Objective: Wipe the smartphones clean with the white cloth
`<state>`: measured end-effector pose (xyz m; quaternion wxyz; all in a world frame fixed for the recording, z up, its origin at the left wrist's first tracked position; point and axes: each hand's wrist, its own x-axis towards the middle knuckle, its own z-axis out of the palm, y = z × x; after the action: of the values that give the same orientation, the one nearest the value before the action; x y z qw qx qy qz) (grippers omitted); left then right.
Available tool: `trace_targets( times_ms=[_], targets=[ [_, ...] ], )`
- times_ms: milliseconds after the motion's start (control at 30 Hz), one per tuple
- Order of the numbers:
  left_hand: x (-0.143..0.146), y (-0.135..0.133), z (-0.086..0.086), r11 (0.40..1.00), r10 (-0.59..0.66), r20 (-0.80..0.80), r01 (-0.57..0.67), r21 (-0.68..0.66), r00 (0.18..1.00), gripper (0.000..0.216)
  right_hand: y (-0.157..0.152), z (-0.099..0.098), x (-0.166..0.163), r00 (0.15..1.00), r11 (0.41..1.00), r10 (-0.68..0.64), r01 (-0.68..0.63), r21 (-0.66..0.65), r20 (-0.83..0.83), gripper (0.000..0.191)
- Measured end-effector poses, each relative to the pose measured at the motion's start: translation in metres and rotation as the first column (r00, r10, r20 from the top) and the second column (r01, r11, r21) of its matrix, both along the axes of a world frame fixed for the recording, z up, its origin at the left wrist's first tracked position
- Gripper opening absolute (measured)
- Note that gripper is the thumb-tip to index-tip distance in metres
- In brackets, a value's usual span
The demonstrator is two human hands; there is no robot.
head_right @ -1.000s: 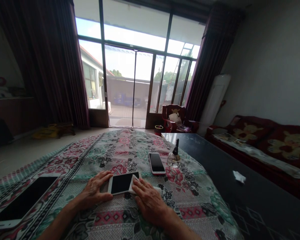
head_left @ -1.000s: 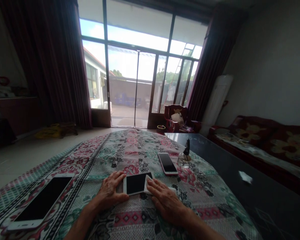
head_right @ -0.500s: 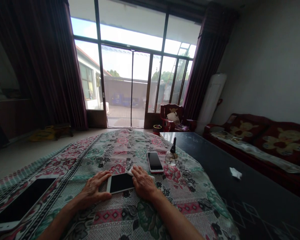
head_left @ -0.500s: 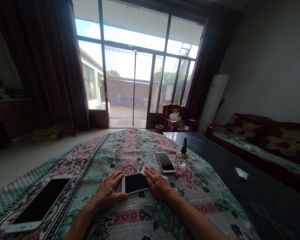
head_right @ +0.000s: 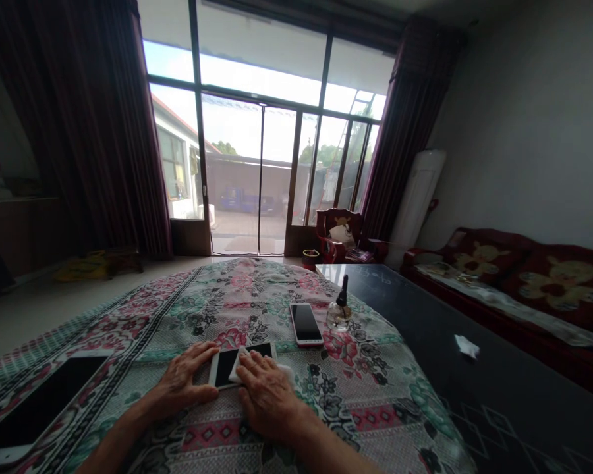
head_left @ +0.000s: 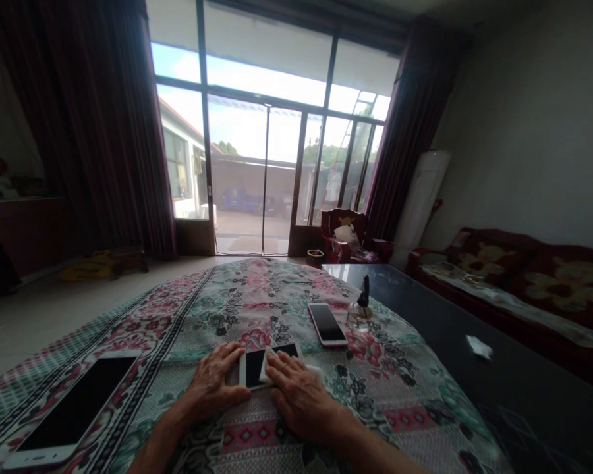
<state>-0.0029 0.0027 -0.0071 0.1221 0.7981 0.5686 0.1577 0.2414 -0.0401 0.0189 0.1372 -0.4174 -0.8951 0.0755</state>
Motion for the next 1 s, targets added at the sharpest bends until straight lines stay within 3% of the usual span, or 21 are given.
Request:
trace_targets(
  times_ms=[267,633,833,1000],
  targets=[
    [-0.003,0.004,-0.009,0.999,-0.015,0.005,0.015,0.033,1.0,0.073,0.034,-0.001,-0.035,0.997,0.997,-0.071,0.071,0.035,-0.011,0.046],
    [-0.01,0.005,-0.006,0.998,-0.058,0.031,0.058,0.011,0.998,0.075,-0.016,0.001,-0.011,0.998,0.997,0.056,-0.057,-0.042,-0.02,0.047],
    [-0.013,0.008,-0.014,0.998,-0.055,0.038,0.055,0.015,0.998,0.073,0.014,-0.001,-0.035,0.999,0.999,0.021,-0.02,0.028,-0.037,0.042],
    [-0.01,0.003,0.0,0.997,-0.063,0.0,0.063,-0.053,0.998,0.074,0.037,-0.002,-0.05,0.998,0.998,-0.05,0.051,0.026,-0.032,0.045]
  ],
)
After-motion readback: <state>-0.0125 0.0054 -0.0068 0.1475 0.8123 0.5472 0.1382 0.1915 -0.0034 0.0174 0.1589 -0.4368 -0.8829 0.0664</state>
